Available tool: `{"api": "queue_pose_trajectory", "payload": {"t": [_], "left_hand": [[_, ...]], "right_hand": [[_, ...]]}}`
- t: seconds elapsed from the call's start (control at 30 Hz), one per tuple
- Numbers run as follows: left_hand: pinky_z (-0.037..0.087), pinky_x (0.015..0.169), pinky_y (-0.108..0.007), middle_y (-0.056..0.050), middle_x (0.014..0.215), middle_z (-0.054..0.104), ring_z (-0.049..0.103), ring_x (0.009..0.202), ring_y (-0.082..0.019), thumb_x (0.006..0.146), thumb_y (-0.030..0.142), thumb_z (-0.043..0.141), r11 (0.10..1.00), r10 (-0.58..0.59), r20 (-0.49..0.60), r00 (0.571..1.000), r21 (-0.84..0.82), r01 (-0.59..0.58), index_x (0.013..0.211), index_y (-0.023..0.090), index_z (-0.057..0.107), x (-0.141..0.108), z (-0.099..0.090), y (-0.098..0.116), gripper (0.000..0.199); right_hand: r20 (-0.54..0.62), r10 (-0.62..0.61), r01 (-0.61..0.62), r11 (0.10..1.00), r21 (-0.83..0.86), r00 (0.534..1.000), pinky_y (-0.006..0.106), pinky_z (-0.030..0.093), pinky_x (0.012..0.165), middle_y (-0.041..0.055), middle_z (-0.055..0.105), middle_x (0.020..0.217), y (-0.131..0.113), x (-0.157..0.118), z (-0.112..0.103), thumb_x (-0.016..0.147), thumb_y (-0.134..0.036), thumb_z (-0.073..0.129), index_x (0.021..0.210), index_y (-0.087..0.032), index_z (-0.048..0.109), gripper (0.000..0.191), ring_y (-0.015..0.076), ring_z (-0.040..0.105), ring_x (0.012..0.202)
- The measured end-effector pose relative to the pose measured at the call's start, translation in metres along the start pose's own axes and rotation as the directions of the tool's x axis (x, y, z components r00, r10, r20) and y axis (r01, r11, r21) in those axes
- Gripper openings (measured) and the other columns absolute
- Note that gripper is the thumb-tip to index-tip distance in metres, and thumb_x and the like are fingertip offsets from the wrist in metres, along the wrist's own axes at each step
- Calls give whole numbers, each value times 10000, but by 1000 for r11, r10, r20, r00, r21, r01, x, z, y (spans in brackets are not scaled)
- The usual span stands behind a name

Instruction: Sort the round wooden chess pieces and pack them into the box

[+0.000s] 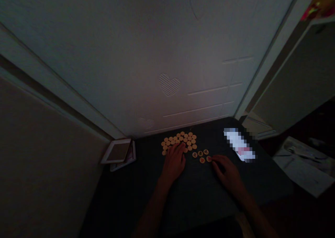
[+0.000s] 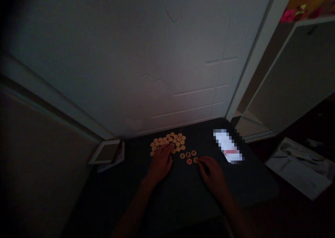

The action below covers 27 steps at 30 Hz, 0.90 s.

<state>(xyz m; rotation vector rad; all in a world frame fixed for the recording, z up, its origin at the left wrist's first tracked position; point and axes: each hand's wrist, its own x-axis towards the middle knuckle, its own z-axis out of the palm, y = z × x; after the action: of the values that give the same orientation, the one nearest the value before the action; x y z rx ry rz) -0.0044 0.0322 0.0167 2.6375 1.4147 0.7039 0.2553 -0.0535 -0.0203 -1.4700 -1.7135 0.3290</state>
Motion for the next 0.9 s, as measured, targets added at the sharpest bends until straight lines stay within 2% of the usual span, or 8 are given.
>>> {"api": "queue_pose_trajectory", "payload": {"t": [0.13,0.27,0.33,0.5,0.6,0.77,0.9], "left_hand": [[450,1081,-518,-96,1359,649,538,1301,-290,923,140,540,997,-49,-36,998,58,51,1344,208,581,-15,-4,3,429],[512,952,-483,-95,1255,693,593,1190,-291,947,162,541,992,-93,-35,995,79,95,1254,233,632,-39,-7,11,328],[528,912,-455,-84,1194,705,618,1130,-272,964,167,531,993,-107,-40,993,48,109,1185,233,658,-50,-6,15,264],[555,933,-399,-58,1120,690,652,1041,-211,981,183,536,987,-65,-41,997,-149,58,1112,239,669,-62,-2,20,195],[567,937,-408,-56,1111,689,665,1033,-213,971,192,567,979,-76,-52,996,-195,64,1063,234,669,-62,-2,22,144],[575,937,-422,-53,1059,720,684,1002,-217,995,217,552,980,-52,-32,998,-193,45,1079,230,656,-65,-2,27,134],[586,923,-404,-52,1073,732,700,993,-215,1014,240,526,989,-12,-40,999,-147,6,1107,220,646,-72,-1,31,154]], "right_hand": [[2,6,-6,1000,4,1000,449,578,938,94,709,1146,-1,0,-1,990,-344,537,1147,-259,693,237,255,680,1063],[0,4,-4,1000,3,1000,446,579,939,90,714,1136,-1,1,-1,988,-352,542,1137,-266,705,237,256,684,1058],[0,2,-2,1000,0,1000,445,582,938,87,715,1134,0,1,-1,989,-353,542,1127,-269,711,234,254,688,1052],[-27,-15,16,1000,5,1000,444,588,935,88,711,1133,-4,-1,-4,992,-318,537,1146,-271,703,231,251,686,1052],[-34,-58,58,998,5,998,443,594,929,92,712,1130,-19,-6,-1,986,-280,532,1194,-276,689,260,254,686,1053],[137,-123,110,989,96,983,373,600,926,65,725,1093,-60,-9,17,978,-242,534,1144,-275,703,240,220,700,1032],[153,-123,102,986,134,981,369,598,926,64,731,1089,-76,-5,37,980,-239,536,1162,-269,690,241,219,701,1034]]}}
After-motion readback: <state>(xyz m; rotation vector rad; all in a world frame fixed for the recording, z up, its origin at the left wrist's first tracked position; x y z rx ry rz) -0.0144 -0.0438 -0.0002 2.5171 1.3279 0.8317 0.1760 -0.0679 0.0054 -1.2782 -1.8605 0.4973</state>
